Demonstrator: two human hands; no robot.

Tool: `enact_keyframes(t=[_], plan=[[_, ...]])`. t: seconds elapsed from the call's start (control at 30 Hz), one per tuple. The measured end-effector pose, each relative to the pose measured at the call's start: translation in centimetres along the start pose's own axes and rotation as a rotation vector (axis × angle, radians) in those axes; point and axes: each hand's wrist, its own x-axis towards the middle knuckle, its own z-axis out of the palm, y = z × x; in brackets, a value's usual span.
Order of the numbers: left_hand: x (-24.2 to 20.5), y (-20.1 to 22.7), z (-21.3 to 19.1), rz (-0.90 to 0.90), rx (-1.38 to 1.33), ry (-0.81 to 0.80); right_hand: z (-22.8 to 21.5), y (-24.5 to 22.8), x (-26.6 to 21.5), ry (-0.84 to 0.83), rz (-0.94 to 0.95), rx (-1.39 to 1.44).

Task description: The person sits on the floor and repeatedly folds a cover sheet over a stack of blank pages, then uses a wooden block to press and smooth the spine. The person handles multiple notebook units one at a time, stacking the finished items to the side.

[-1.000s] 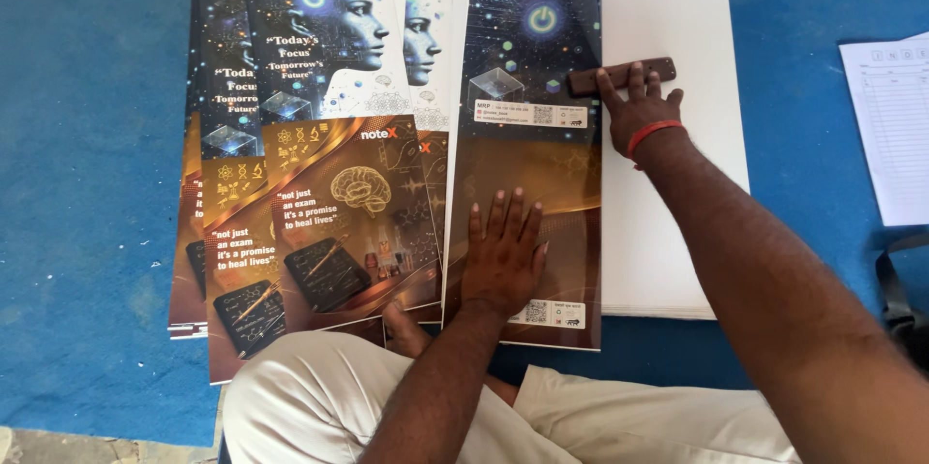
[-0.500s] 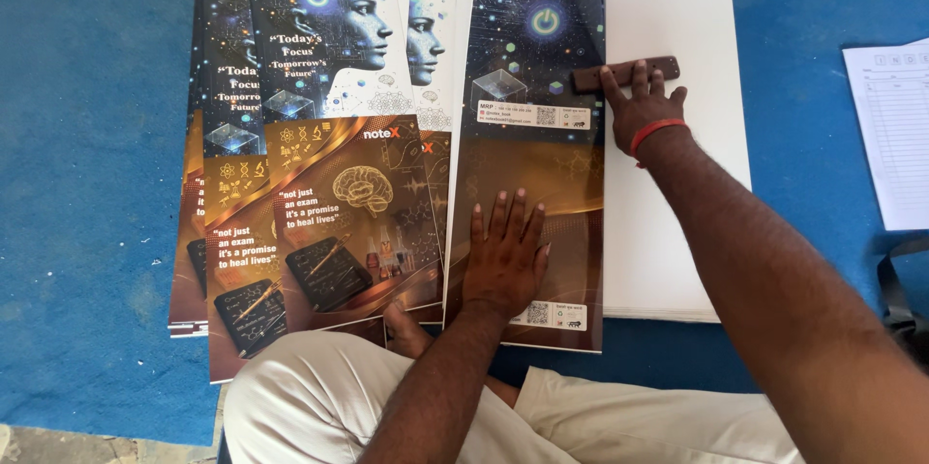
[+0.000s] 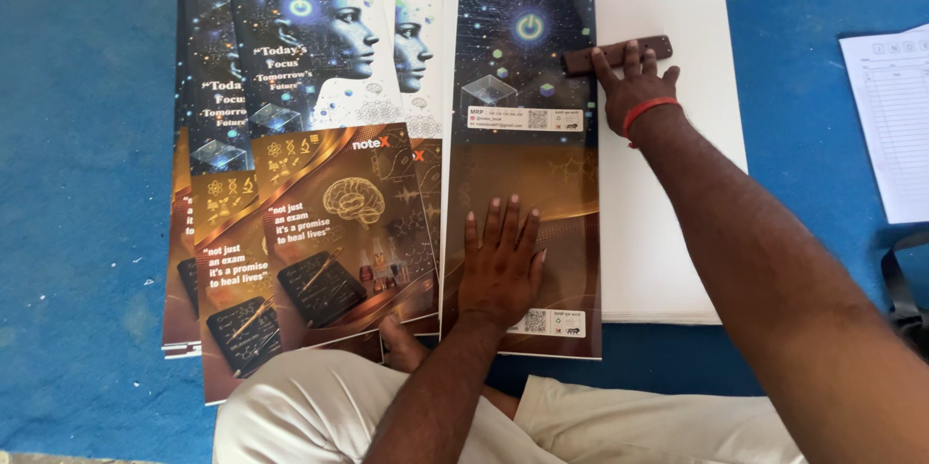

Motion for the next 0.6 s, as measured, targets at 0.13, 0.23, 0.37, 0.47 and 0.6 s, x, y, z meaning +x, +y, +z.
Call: enact_keyframes(t=[0.13, 0.23, 0.37, 0.47, 0.6], plan=[[0.1, 0.0, -0.2, 0.000, -0.008, -0.017, -0.1, 0.1, 0.9, 0.008, 0.002, -0.001], [0.2, 0.0, -0.2, 0.003, -0.006, -0.026, -0.3, 0.1, 1.5, 0.009, 0.005, 0.003], [0.2, 0.0, -0.2, 0.006, -0.008, -0.021, -0.4, 0.3, 2.2, 0.020, 0.000, -0.010], [0.1, -0.1, -0.1, 0.011, 0.000, -0.011, -0.4, 0.5, 2.8, 0.022, -0.002, -0.025], [0.1, -0.1, 0.0, 0.012, -0.007, -0.009, -0.4, 0.7, 3.6, 0.035, -0.005, -0.029]])
